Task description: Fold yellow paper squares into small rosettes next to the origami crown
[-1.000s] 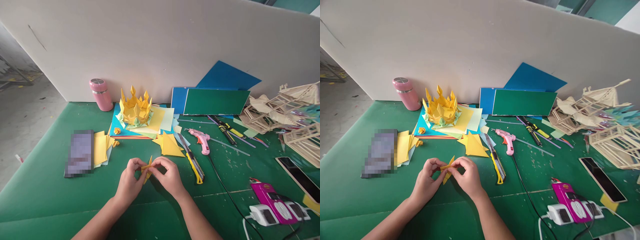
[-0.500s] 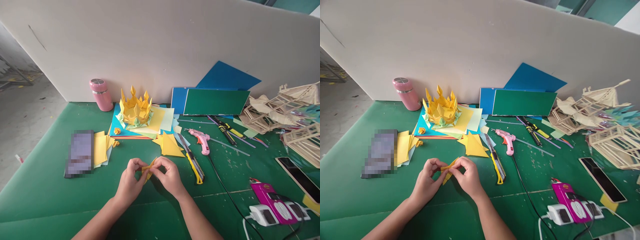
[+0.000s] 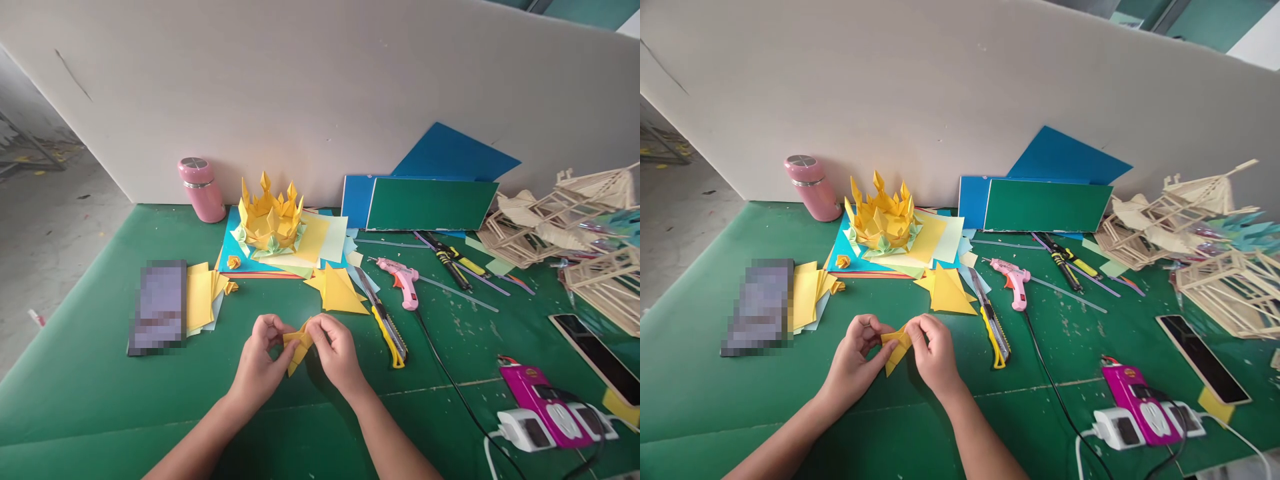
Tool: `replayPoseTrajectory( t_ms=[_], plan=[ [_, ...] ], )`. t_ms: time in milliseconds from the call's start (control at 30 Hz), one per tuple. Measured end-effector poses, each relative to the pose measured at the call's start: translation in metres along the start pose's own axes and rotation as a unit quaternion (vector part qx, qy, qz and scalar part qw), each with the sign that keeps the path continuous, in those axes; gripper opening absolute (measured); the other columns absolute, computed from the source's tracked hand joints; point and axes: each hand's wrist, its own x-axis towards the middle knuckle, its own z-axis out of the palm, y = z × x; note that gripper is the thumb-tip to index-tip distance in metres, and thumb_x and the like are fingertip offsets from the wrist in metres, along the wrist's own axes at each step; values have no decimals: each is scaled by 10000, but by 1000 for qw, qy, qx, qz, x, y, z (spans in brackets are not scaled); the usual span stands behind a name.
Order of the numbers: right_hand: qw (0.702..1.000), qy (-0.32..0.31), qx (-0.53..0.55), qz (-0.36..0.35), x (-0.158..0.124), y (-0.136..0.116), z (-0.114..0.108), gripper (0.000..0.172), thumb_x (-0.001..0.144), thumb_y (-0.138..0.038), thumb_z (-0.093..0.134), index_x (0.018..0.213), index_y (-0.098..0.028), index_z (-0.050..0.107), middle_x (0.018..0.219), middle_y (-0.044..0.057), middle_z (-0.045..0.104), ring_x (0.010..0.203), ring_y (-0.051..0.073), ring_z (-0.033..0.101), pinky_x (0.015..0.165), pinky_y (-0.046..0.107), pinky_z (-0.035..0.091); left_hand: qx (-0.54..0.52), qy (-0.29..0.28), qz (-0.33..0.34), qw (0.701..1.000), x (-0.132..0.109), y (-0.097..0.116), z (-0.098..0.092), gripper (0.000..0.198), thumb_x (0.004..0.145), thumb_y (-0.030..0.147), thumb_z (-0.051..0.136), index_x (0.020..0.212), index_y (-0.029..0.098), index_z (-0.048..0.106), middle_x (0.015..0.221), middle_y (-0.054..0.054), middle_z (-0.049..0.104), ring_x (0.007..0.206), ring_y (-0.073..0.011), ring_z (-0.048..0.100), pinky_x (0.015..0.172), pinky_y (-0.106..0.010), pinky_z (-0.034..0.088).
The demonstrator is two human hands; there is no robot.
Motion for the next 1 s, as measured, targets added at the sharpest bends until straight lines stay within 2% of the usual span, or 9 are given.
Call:
replayPoseTrajectory(
  t_ms=[133, 300, 367, 533, 667, 767, 900, 1000],
  plan=[
    [998, 18, 37, 39, 0, 5, -1, 335, 929, -355, 394, 683, -189, 550, 652, 22, 584, 610, 148, 560, 576, 249, 468, -75, 18, -41, 996, 5, -1, -1, 334, 647, 297, 699, 791, 236, 404, 711, 34, 638, 617, -128, 638, 601, -252, 533],
    [993, -19, 90, 78, -1, 4, 3, 224, 837, -405, 548, 766, -194, 531, 680, -1, 559, 610, 132, 542, 572, 239, 473, -123, 21, -51, 991, 6, -3, -3, 358, 657, 294, 719, 819, 236, 405, 690, 57, 609, 632, -120, 643, 588, -226, 522],
    [985, -21, 132, 109, -1, 3, 5, 223, 798, -406, 594, 828, -202, 510, 692, -10, 560, 595, 126, 543, 561, 238, 478, -123, 10, -53, 991, 5, -3, -3, 352, 661, 295, 722, 817, 232, 413, 691, 55, 609, 619, -117, 641, 572, -217, 515],
    [953, -35, 244, 175, -2, 4, 7, 323, 778, -396, 614, 979, -237, 418, 553, -83, 511, 496, 125, 543, 538, 255, 487, -108, -15, -23, 994, 3, -7, -3, 256, 721, 282, 674, 823, 227, 446, 684, 43, 625, 599, -120, 638, 582, -231, 526],
    [960, -2, 225, 168, -4, 2, 9, 298, 790, -335, 614, 987, -242, 412, 535, -97, 481, 513, 125, 541, 566, 253, 462, -2, -9, 79, 997, 4, -13, -5, 39, 761, 232, 618, 766, 208, 588, 713, 4, 631, 640, -133, 620, 585, -227, 517],
    [965, 9, 215, 151, -5, 1, 11, 324, 795, -313, 611, 1044, -245, 414, 561, -94, 464, 536, 125, 523, 571, 248, 440, 66, -10, 136, 988, 5, -14, -6, 103, 783, 194, 579, 739, 207, 671, 760, -30, 673, 712, -156, 637, 645, -242, 528],
    [965, -19, 218, 144, -6, 0, 13, 433, 768, -289, 644, 1125, -246, 402, 654, -68, 501, 618, 130, 541, 608, 250, 442, 51, 14, 128, 990, 6, -11, -6, 119, 773, 203, 587, 759, 211, 705, 768, -41, 687, 715, -168, 656, 630, -239, 549],
    [963, -19, 226, 145, -6, 0, 12, 381, 781, -290, 628, 1088, -247, 407, 627, -79, 466, 577, 119, 505, 570, 236, 418, 15, 8, 94, 995, 6, -9, -4, 106, 748, 217, 611, 742, 210, 716, 771, -41, 691, 722, -173, 666, 649, -246, 563]
  ],
)
